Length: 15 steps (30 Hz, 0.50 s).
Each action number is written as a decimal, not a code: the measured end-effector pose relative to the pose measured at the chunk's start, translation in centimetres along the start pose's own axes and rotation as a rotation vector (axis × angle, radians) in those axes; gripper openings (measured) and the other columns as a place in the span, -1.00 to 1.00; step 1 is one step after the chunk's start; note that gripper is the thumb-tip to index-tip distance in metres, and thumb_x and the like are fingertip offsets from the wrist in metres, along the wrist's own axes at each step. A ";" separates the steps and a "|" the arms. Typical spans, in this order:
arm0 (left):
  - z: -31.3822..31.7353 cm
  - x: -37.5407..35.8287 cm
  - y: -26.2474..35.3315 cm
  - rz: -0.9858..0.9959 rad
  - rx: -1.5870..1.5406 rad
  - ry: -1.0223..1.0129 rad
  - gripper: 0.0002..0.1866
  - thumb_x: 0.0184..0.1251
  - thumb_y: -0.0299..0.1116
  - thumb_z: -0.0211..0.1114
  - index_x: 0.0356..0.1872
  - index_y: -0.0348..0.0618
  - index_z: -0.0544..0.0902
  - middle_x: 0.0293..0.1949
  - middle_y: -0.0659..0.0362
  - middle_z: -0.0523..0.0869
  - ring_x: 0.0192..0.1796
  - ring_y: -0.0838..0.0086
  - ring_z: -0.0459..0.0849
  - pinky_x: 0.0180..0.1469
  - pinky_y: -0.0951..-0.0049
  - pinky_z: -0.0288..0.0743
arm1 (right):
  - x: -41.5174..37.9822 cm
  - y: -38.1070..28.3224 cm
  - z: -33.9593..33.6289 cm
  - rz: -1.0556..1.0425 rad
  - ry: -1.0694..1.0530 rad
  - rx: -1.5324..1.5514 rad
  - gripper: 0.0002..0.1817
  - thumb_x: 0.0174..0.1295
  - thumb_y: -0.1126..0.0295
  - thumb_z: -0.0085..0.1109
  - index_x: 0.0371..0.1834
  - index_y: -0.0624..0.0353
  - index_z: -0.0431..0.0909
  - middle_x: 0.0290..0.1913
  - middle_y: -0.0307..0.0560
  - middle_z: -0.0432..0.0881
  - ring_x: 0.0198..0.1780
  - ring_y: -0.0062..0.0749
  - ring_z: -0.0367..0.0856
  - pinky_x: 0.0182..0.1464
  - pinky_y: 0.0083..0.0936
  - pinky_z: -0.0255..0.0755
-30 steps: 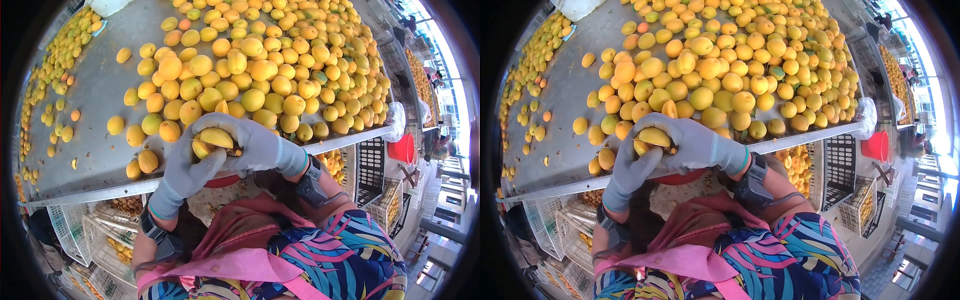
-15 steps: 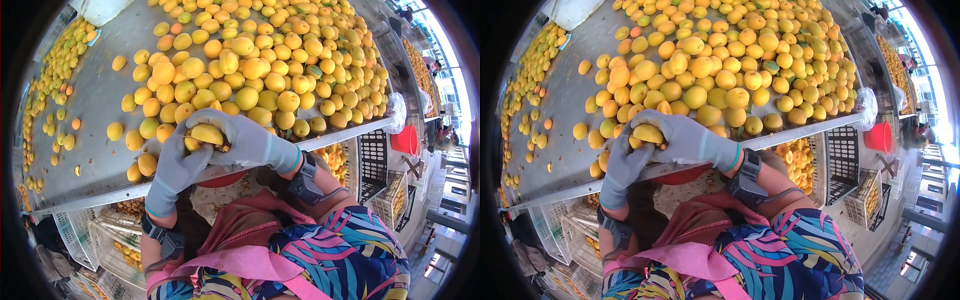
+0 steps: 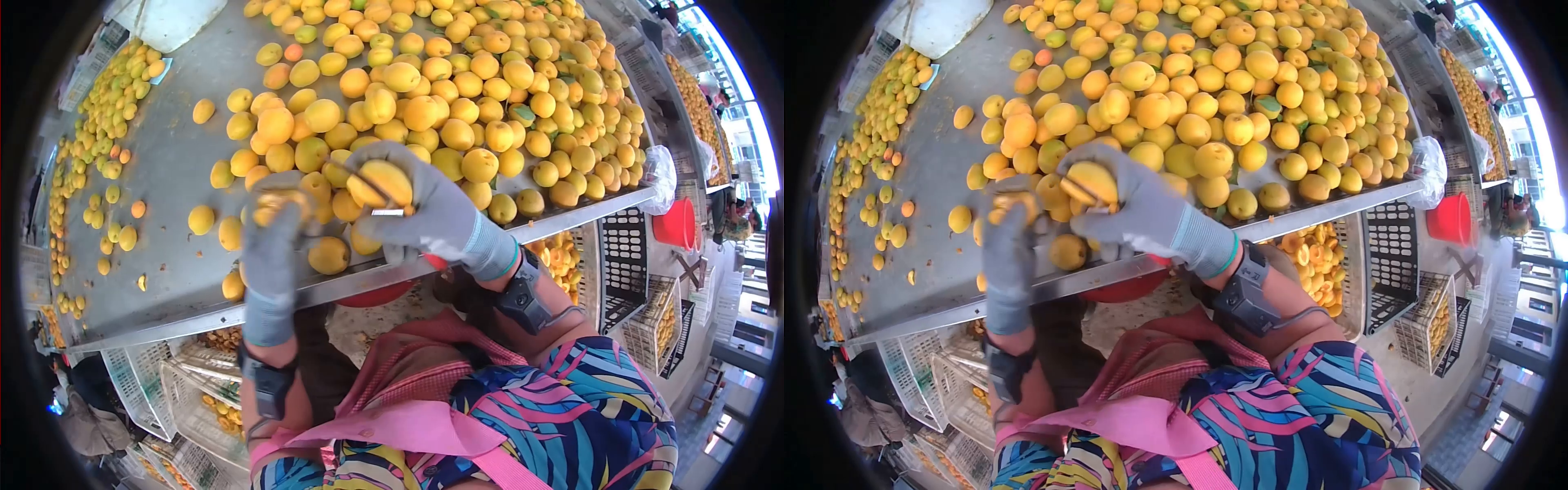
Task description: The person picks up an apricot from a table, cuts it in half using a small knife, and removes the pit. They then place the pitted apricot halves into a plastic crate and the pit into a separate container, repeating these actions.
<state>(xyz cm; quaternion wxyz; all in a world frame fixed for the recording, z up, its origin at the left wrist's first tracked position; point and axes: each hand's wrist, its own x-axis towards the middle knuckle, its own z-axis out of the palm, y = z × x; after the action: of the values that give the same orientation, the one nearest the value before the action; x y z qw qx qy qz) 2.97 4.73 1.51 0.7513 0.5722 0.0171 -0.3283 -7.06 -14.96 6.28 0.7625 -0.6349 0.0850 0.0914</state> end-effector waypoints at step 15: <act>4.5 -0.6 -2.4 0.209 0.187 -0.145 -0.54 0.23 -0.55 0.27 0.17 -0.22 0.43 -0.09 0.18 0.63 -0.12 0.58 0.60 -0.12 0.62 0.52 | 0.9 -2.1 -0.7 -0.412 0.452 0.168 -0.31 0.25 0.45 0.11 0.42 0.30 0.04 -0.57 -0.23 0.52 -0.74 -0.66 0.42 -0.67 -0.71 0.28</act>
<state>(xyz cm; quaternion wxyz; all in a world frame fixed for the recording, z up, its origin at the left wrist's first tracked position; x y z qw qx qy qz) -0.32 0.79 1.21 0.7240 0.6132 -0.1275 -0.2891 -5.67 -15.96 7.96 0.7766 -0.5777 0.1290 -0.2156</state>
